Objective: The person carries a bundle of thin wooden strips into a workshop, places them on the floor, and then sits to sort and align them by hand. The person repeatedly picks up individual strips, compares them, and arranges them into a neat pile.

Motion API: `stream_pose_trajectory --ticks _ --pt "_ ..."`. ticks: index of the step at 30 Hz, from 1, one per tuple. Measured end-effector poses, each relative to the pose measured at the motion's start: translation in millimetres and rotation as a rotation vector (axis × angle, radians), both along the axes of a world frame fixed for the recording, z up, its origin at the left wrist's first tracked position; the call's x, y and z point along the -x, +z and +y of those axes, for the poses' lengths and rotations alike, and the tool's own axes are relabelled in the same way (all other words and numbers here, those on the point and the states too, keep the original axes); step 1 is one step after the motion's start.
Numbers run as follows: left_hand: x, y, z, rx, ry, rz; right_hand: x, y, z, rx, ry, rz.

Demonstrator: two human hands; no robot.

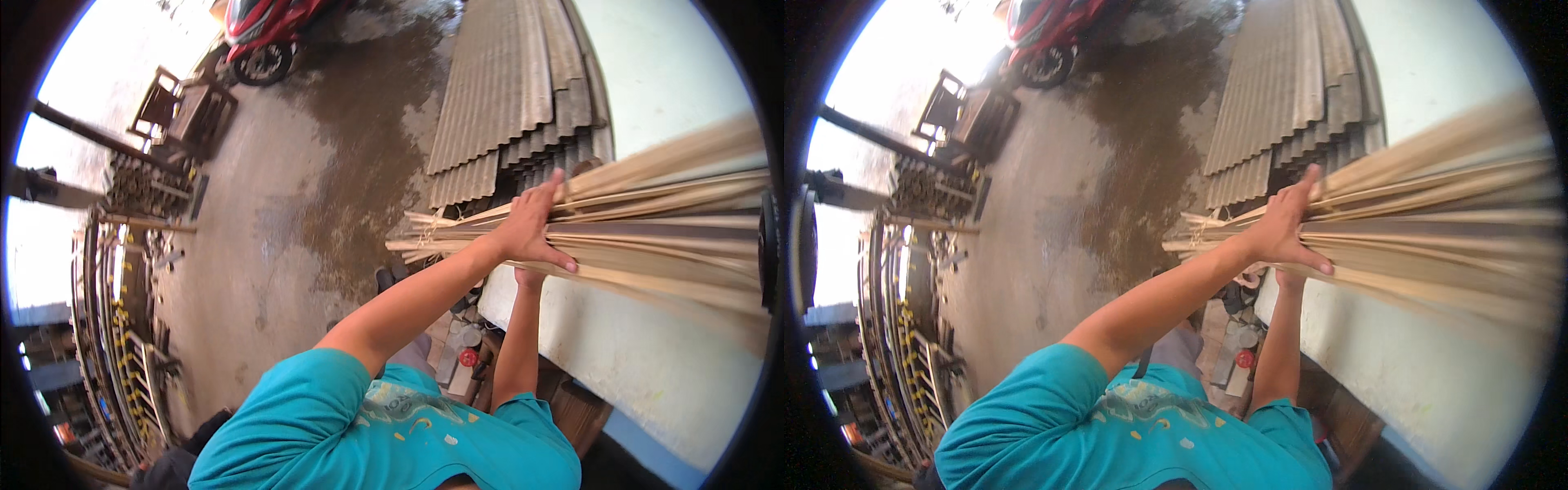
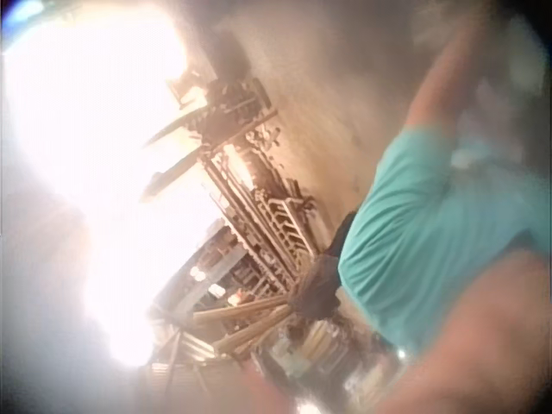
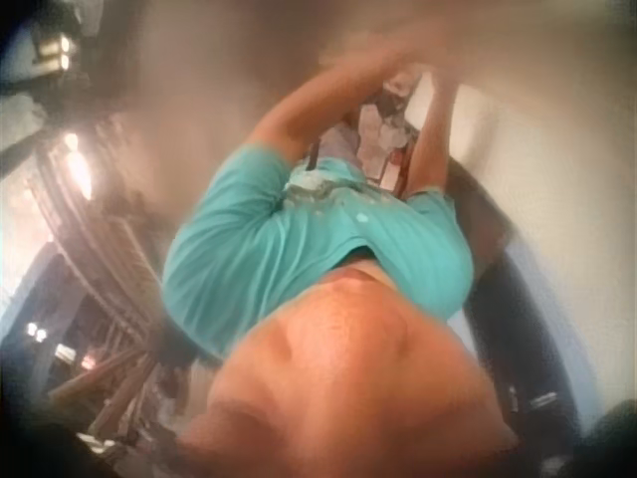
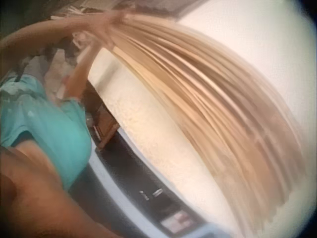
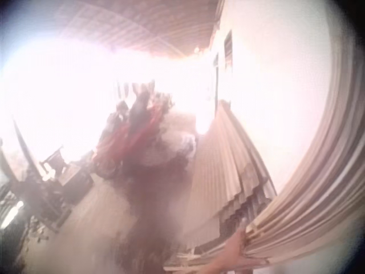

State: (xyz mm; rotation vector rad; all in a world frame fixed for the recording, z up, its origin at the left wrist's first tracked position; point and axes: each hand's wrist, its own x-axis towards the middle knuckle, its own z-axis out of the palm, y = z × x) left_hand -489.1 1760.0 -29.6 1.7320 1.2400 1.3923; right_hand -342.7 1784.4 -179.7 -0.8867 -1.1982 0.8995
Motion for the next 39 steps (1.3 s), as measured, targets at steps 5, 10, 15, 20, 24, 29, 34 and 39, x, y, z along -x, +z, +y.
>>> stream_pose_trajectory --ticks 5,10,15,20,24,29,34,39 --pt "17.7 5.9 -16.7 -0.017 0.061 -0.039 -13.3 -21.2 -38.7 0.033 0.063 0.038" --pt "35.5 12.7 -40.5 0.027 -0.085 -0.092 -32.1 -32.8 -88.6 0.136 0.269 0.031" --pt "50.5 46.3 -82.0 -0.029 0.054 -0.072 -11.8 -16.5 -102.3 0.149 0.424 0.024" --pt "86.4 101.6 -130.6 -0.153 0.361 -0.044 47.1 26.7 -96.7 0.083 0.572 0.083" --pt "141.3 151.6 -199.9 -0.313 0.662 0.095 143.1 74.9 -117.8 0.015 0.791 0.182" --pt "185.1 168.9 -291.0 -0.203 0.617 0.110 236.6 124.7 -171.2 -0.083 1.059 0.275" --pt "218.4 190.3 -444.1 -0.144 0.912 0.196 339.6 171.3 -301.2 -0.105 1.453 0.394" --pt "234.2 200.0 -592.3 -0.361 1.127 0.199 409.0 202.7 -459.1 -0.095 1.836 0.467"
